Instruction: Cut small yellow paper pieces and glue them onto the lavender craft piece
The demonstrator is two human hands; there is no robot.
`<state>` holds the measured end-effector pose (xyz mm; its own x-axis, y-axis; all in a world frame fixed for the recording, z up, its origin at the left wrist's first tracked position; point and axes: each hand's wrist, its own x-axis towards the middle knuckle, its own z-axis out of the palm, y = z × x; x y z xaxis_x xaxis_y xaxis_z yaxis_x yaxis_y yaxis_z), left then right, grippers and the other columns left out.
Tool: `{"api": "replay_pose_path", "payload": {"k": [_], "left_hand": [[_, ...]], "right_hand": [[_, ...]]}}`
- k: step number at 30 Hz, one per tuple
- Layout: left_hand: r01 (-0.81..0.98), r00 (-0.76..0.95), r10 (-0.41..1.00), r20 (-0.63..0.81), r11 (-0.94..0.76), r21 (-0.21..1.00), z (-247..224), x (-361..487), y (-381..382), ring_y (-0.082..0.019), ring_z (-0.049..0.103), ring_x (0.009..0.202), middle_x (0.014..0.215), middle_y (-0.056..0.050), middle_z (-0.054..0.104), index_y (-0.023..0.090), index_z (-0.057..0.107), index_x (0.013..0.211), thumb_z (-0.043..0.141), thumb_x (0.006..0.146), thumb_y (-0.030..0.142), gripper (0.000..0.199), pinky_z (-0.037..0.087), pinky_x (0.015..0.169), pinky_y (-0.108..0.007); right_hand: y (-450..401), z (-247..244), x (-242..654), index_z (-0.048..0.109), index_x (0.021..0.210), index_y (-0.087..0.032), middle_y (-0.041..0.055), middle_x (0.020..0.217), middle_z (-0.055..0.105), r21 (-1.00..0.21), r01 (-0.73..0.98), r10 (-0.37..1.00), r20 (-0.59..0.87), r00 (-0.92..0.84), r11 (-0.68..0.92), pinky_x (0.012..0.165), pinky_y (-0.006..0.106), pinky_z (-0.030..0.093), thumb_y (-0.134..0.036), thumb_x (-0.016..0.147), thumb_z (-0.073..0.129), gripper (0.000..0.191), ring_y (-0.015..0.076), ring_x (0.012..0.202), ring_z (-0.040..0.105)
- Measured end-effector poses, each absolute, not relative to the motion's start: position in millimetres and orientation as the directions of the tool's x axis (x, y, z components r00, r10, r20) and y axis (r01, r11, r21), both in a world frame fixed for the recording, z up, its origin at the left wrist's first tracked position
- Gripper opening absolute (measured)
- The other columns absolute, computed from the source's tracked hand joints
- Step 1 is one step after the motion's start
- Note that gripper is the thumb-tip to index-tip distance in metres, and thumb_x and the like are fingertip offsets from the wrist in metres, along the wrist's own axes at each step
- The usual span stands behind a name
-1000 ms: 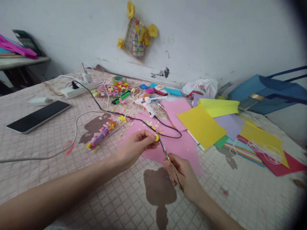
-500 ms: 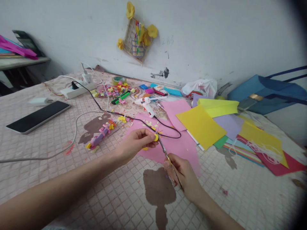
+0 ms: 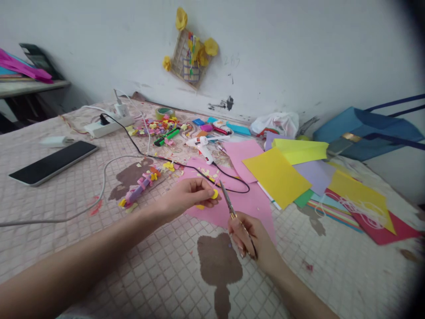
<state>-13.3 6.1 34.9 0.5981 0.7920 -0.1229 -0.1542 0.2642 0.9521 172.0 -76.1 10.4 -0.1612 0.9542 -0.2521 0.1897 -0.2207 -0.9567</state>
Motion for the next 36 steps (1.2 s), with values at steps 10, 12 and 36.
{"api": "replay_pose_path", "payload": {"k": [10, 12, 36], "left_hand": [[-0.073, 0.652, 0.738, -0.175, 0.29, 0.954, 33, -12, 0, -0.01, 0.062, 0.069, 0.074, -0.003, 0.066, 0.012, 0.056, 0.075, 0.064, 0.077, 0.028, 0.017, 0.048, 0.07, -0.025], [-0.041, 0.671, 0.716, -0.192, 0.293, 0.955, 32, -11, -1, -0.01, 0.062, 0.067, 0.073, -0.002, 0.066, 0.013, 0.055, 0.075, 0.064, 0.077, 0.028, 0.018, 0.048, 0.068, -0.024], [-0.133, 0.622, 0.77, -0.139, 0.279, 0.951, 35, -13, 2, -0.011, 0.062, 0.071, 0.079, -0.005, 0.066, 0.012, 0.055, 0.074, 0.065, 0.076, 0.027, 0.018, 0.047, 0.072, -0.026]], "right_hand": [[-77, 19, 175, 0.047, 0.072, -0.018, -0.0079, 0.048, 0.037, -0.986, 0.053, 0.97, -0.166, -0.18, -0.159, 0.041, 0.02, 0.028, -0.056, 0.083, 0.047, 0.04, 0.0065, 0.041, 0.033], [-75, 18, 175, 0.046, 0.071, -0.018, -0.0079, 0.048, 0.037, -0.987, 0.071, 0.972, -0.153, -0.18, -0.143, 0.042, 0.02, 0.027, -0.052, 0.083, 0.049, 0.036, 0.0067, 0.042, 0.033], [-76, 18, 183, 0.046, 0.065, -0.019, -0.0099, 0.041, 0.034, -0.949, 0.236, 0.926, -0.27, -0.264, -0.209, 0.034, 0.018, 0.024, -0.05, 0.079, 0.054, 0.035, 0.0057, 0.034, 0.029]]}}
